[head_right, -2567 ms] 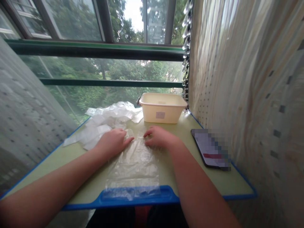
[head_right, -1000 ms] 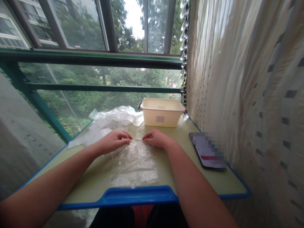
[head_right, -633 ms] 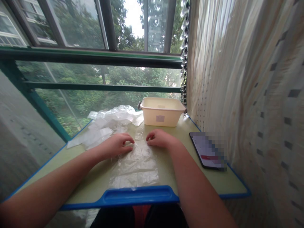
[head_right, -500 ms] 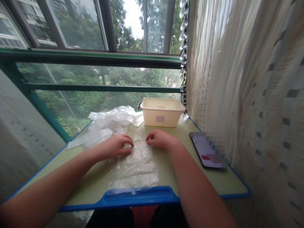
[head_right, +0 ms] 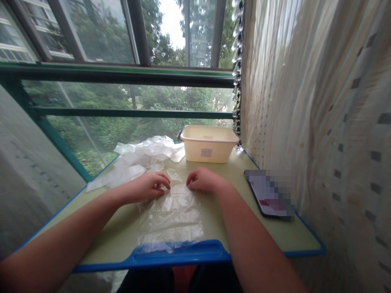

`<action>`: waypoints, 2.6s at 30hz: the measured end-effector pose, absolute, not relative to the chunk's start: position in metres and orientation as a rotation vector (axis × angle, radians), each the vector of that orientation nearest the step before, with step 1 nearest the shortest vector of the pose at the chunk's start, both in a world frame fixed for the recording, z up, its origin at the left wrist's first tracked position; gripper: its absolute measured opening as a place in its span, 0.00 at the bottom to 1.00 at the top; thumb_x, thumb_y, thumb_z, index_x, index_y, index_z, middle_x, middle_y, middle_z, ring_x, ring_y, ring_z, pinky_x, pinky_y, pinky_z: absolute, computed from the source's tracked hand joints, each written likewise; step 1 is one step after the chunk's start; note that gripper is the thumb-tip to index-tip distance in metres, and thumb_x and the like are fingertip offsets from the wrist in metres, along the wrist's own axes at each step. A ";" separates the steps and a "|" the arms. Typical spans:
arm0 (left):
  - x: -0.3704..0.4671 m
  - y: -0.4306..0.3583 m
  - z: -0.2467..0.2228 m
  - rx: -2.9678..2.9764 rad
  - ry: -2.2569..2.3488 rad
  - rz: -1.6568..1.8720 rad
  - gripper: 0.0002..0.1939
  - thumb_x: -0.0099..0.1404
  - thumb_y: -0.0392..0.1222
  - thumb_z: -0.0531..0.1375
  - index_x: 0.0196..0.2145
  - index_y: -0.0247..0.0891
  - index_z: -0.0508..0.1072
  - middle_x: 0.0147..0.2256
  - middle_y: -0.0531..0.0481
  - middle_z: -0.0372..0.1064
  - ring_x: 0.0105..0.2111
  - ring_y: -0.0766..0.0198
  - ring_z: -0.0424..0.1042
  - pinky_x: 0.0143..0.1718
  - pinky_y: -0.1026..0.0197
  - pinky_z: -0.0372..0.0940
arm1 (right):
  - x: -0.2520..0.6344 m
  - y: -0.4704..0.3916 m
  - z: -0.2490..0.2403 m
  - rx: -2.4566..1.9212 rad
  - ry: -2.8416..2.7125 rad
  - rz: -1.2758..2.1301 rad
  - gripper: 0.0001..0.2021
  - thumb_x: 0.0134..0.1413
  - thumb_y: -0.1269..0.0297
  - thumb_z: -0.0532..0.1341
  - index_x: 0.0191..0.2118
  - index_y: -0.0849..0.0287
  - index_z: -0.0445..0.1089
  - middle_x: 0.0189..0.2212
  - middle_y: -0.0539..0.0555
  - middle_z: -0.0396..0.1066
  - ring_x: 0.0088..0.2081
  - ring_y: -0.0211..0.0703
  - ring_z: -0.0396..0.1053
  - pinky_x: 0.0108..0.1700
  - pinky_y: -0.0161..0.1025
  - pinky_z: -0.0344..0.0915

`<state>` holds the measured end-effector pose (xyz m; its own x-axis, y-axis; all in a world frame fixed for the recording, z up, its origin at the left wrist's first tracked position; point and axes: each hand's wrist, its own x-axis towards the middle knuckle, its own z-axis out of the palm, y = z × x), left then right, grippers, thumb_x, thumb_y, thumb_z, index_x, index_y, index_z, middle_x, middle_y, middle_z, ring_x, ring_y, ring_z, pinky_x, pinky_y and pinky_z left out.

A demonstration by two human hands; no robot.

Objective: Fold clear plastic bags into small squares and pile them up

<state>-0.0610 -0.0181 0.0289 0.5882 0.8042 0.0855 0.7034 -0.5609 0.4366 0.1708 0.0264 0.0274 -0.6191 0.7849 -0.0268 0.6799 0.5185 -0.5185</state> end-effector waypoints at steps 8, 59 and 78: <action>-0.058 -0.024 0.040 2.411 1.240 0.392 0.11 0.56 0.42 0.54 0.34 0.41 0.75 0.38 0.49 0.70 0.33 0.63 0.69 0.36 0.64 0.62 | 0.169 0.027 0.028 -1.332 -2.419 0.667 0.11 0.44 0.67 0.58 0.34 0.58 0.75 0.32 0.52 0.71 0.29 0.37 0.65 0.31 0.31 0.60; -0.050 -0.030 0.031 2.597 1.649 0.389 0.11 0.55 0.45 0.55 0.34 0.41 0.71 0.35 0.50 0.69 0.32 0.61 0.67 0.31 0.63 0.58 | 0.149 0.020 0.027 -1.159 -2.250 0.790 0.08 0.42 0.70 0.57 0.31 0.61 0.73 0.28 0.50 0.71 0.29 0.36 0.66 0.32 0.31 0.61; -0.036 -0.034 0.024 2.909 1.515 0.214 0.13 0.63 0.43 0.48 0.36 0.41 0.71 0.35 0.48 0.65 0.30 0.63 0.64 0.28 0.63 0.55 | 0.147 0.012 0.029 -1.201 -2.271 0.663 0.07 0.44 0.67 0.57 0.30 0.61 0.72 0.26 0.51 0.73 0.28 0.36 0.67 0.30 0.30 0.60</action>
<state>-0.0359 -0.0341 0.0237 0.5689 0.8022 0.1812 0.8210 -0.5668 -0.0684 0.1470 0.0123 0.0289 -0.4971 0.8470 0.1886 0.6126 0.4965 -0.6150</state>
